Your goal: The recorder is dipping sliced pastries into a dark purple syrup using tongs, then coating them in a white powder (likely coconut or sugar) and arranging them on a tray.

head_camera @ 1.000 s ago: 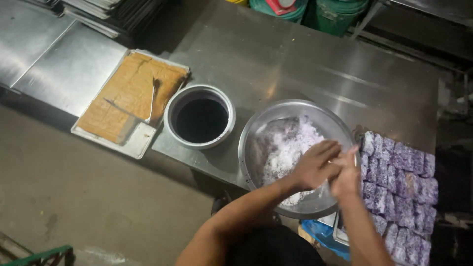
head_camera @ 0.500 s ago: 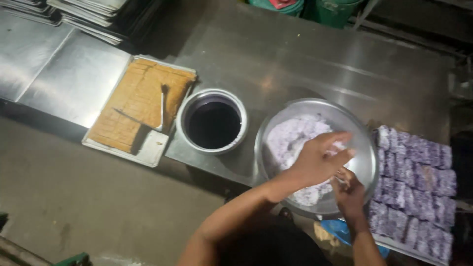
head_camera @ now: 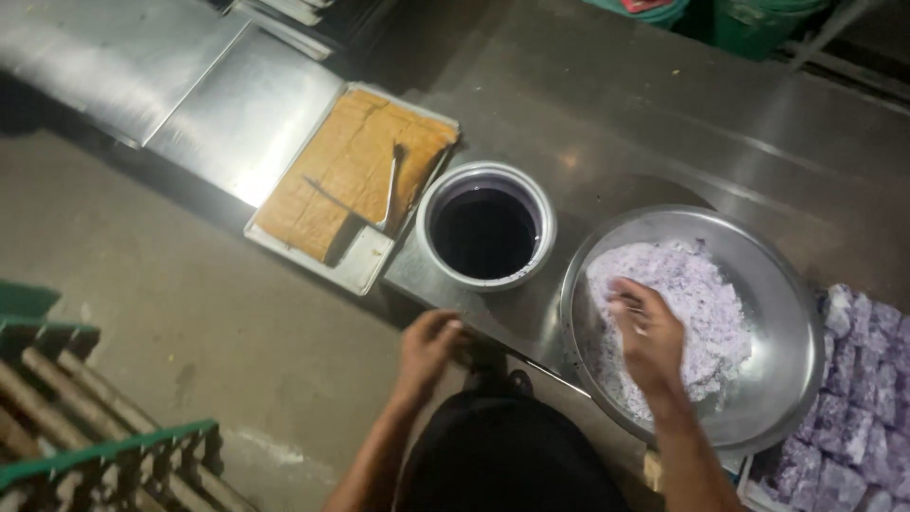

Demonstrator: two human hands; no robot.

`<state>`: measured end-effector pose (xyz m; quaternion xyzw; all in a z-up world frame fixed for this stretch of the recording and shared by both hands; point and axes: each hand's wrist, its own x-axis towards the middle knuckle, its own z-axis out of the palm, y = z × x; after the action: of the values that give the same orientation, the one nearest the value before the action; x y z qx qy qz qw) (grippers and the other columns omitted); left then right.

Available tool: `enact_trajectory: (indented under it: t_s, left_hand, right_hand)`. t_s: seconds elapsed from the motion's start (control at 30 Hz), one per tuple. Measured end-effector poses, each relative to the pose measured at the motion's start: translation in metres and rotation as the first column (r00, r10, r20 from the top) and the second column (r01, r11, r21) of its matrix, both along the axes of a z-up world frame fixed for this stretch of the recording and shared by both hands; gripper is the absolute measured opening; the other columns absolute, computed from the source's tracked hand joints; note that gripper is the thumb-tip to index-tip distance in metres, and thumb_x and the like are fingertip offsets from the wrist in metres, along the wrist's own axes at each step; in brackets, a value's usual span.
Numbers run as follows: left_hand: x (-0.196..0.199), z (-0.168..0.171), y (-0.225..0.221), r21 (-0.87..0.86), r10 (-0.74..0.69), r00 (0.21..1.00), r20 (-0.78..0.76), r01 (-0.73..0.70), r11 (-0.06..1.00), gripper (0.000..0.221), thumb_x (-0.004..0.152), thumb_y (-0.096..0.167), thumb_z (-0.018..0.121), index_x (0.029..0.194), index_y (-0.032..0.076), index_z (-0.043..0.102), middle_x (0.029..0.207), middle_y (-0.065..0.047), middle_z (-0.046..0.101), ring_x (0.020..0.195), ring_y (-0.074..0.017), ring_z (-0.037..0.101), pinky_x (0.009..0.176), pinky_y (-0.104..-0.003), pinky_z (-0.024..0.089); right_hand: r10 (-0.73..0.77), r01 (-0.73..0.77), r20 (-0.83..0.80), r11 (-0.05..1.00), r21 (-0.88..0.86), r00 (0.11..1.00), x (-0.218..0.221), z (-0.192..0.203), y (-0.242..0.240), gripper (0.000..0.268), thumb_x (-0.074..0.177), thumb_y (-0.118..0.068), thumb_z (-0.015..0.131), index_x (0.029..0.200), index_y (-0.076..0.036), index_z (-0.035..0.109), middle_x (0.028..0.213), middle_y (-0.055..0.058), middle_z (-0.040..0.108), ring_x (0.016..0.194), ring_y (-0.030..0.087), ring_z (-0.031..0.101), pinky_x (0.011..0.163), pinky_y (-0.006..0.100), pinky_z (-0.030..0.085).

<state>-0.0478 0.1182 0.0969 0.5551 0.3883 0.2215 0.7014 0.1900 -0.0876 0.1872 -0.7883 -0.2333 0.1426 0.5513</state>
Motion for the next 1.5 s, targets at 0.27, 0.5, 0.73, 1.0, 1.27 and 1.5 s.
enact_trajectory:
  t_s: [0.27, 0.5, 0.73, 1.0, 1.27, 1.5]
  left_hand:
    - [-0.094, -0.014, 0.080, -0.142, 0.403, 0.907, -0.122, -0.418, 0.897, 0.034, 0.096, 0.015, 0.065, 0.125, -0.002, 0.064, 0.108, -0.016, 0.071, 0.080, -0.0253, 0.072, 0.068, -0.038, 0.062]
    - [-0.142, -0.065, 0.200, -0.223, 0.485, 0.862, -0.148, -0.507, 0.832, 0.040, 0.101, 0.019, 0.059, 0.134, -0.003, 0.057, 0.120, -0.021, 0.066, 0.088, -0.0303, 0.069, 0.074, -0.041, 0.062]
    - [-0.147, -0.142, 0.309, -0.493, 0.551, 0.810, -0.200, -0.569, 0.658, 0.061, 0.107, 0.043, 0.044, 0.151, 0.002, 0.032, 0.144, -0.024, 0.045, 0.121, -0.0440, 0.054, 0.094, -0.057, 0.056]
    - [-0.136, -0.161, 0.334, -0.689, 0.388, 0.920, -0.057, -0.317, 0.652, 0.065, 0.108, 0.053, 0.026, 0.144, 0.001, 0.038, 0.143, -0.030, 0.052, 0.124, -0.0461, 0.058, 0.102, -0.061, 0.051]
    - [-0.141, -0.129, 0.289, -0.629, 0.140, 0.977, -0.164, -0.213, 0.747, 0.038, 0.106, 0.041, 0.049, 0.120, 0.007, 0.058, 0.079, -0.006, 0.052, 0.079, -0.0307, 0.063, 0.075, -0.052, 0.060]
    - [-0.089, -0.038, 0.234, -0.408, -0.017, 0.993, 0.116, 0.063, 0.911, 0.047, 0.105, 0.043, 0.053, 0.136, 0.008, 0.056, 0.100, -0.006, 0.065, 0.082, -0.0212, 0.063, 0.068, -0.038, 0.054]
  right_hand:
    - [0.406, -0.441, 0.347, 0.897, 0.027, 0.846, -0.077, 0.004, 0.103, 0.035, 0.088, -0.005, 0.068, 0.123, -0.002, 0.068, 0.119, 0.015, 0.071, 0.108, 0.028, 0.072, 0.094, 0.037, 0.058]
    - [0.582, -0.620, 0.490, 0.778, -0.102, 0.650, -0.137, -0.043, 0.204, 0.046, 0.080, -0.008, 0.074, 0.125, 0.000, 0.065, 0.129, 0.023, 0.062, 0.120, 0.042, 0.059, 0.102, 0.048, 0.049]
    - [0.573, -0.449, 0.368, 0.812, -0.372, 0.732, -0.165, -0.103, 0.344, 0.065, 0.080, -0.010, 0.074, 0.142, -0.003, 0.055, 0.154, 0.024, 0.040, 0.137, 0.045, 0.044, 0.108, 0.050, 0.045]
    - [0.402, -0.125, 0.329, 0.775, -0.620, 0.855, -0.167, -0.106, 0.425, 0.069, 0.073, -0.033, 0.087, 0.127, -0.005, 0.056, 0.153, 0.029, 0.029, 0.142, 0.048, 0.031, 0.111, 0.057, 0.035]
    - [0.365, -0.073, 0.646, 0.899, -0.432, 0.671, -0.150, -0.172, 0.409, 0.010, 0.090, -0.009, 0.067, 0.100, -0.007, 0.066, 0.126, 0.017, 0.061, 0.124, 0.038, 0.059, 0.105, 0.045, 0.051]
    - [0.264, -0.252, 0.366, 0.964, -0.082, 0.892, -0.176, -0.110, 0.367, 0.021, 0.077, -0.012, 0.080, 0.079, 0.001, 0.063, 0.135, 0.034, 0.052, 0.097, 0.047, 0.064, 0.086, 0.048, 0.053]
